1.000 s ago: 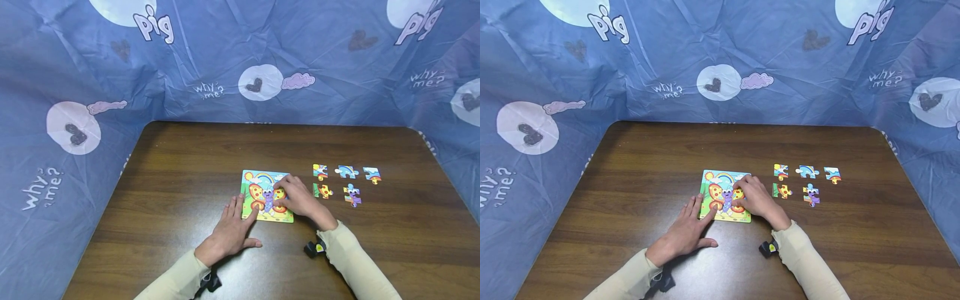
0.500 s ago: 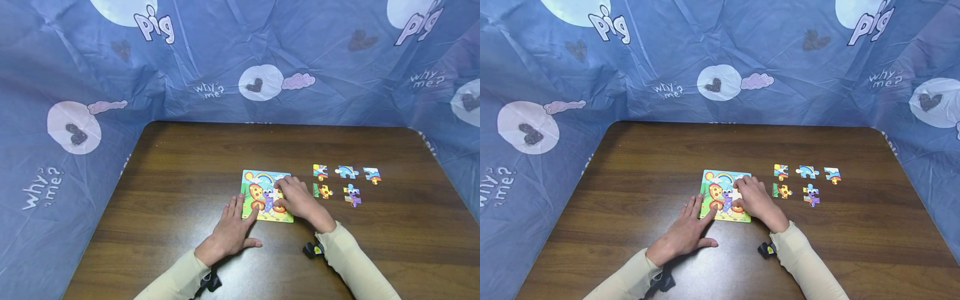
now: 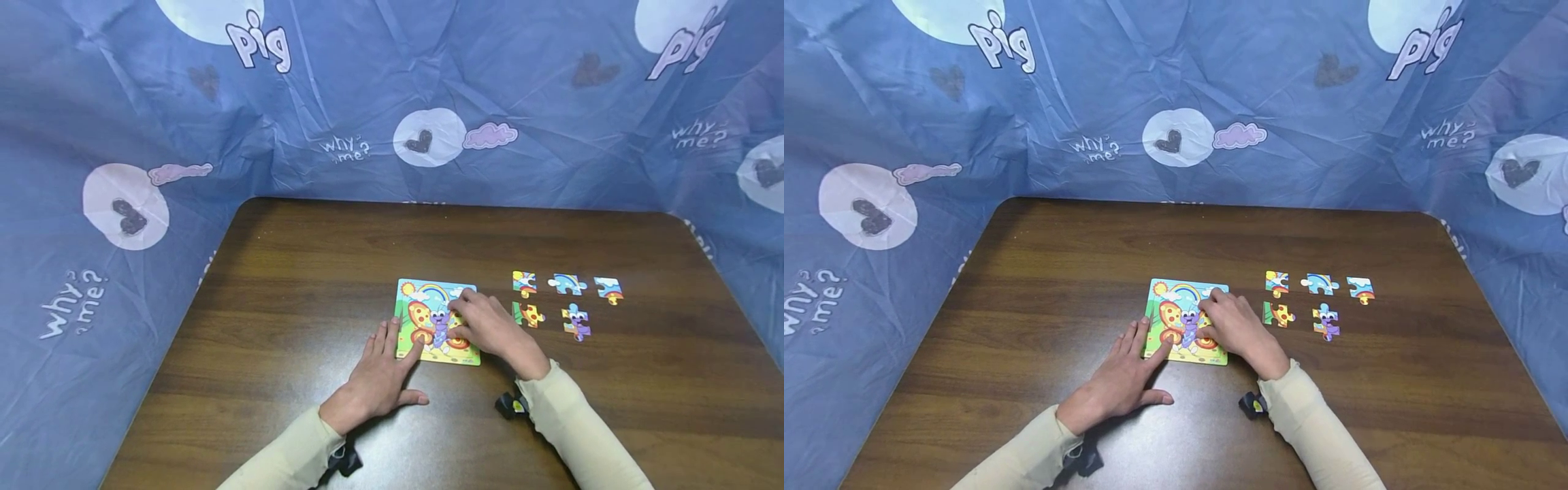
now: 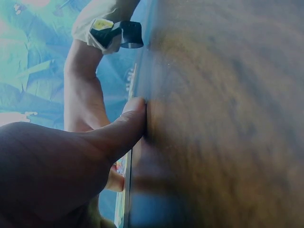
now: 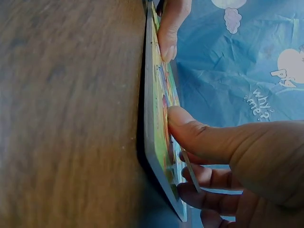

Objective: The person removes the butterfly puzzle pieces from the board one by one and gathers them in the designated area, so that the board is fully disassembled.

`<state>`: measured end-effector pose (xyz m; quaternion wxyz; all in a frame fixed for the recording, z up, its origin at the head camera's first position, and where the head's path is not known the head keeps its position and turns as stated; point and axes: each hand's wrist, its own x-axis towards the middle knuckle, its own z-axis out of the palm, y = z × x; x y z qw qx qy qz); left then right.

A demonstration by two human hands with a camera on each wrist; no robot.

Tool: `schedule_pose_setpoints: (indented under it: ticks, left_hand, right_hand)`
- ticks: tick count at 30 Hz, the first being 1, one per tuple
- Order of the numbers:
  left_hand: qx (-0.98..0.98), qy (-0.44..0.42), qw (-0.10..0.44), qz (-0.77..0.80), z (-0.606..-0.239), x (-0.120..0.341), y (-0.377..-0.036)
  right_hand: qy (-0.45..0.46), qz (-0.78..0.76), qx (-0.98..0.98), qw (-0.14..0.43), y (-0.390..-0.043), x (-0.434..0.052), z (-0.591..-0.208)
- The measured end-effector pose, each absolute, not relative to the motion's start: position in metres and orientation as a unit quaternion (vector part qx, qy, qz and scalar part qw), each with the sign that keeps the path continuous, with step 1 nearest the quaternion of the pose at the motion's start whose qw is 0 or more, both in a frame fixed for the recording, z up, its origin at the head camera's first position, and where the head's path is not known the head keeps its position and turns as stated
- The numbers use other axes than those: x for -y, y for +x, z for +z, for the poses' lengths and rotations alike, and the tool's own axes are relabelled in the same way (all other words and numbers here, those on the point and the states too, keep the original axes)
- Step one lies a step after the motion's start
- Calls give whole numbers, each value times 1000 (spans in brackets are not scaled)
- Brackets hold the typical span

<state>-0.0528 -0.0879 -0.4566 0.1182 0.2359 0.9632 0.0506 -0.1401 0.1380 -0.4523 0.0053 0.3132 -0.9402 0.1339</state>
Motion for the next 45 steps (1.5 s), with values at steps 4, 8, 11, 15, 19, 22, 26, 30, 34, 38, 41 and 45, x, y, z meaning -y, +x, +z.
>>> schedule_pose_setpoints:
  ticks: [4,8,11,15,19,22,26,30,34,38,41,45]
  left_hand:
    - [-963,236,118,52,-456,88,-53]
    - [-963,236,119,52,-456,88,-52]
    - [-963,236,120,51,-456,87,-52]
    - [-963,235,120,51,-457,87,-52]
    - [-963,235,118,53,-458,87,-52]
    - [-963,236,116,54,-458,87,-52]
    - [-963,236,117,51,-458,87,-52]
    - [-963,236,123,49,-457,87,-52]
    - [-962,235,128,53,-457,86,-52]
    - [-962,234,129,55,-457,86,-52]
    - [-962,235,127,56,-457,86,-52]
    - [-962,234,128,58,-457,86,-52]
  right_hand:
    - [327,141,934,16,-140,-140,-454]
    - [318,164,934,-2,-140,-143,-456]
    - [301,180,936,-23,-139,-146,-453]
    - [292,192,936,-28,-139,-151,-449]
    - [294,190,937,-11,-138,-159,-446]
    - [289,183,940,-6,-139,-166,-444]
    - [288,172,942,0,-139,-175,-441]
    - [292,171,941,14,-140,-186,-440]
    - [280,177,943,16,-139,-197,-439]
    - [267,186,945,13,-138,-208,-437]
    - [263,193,945,16,-137,-217,-436]
    - [258,198,945,16,-135,-231,-433]
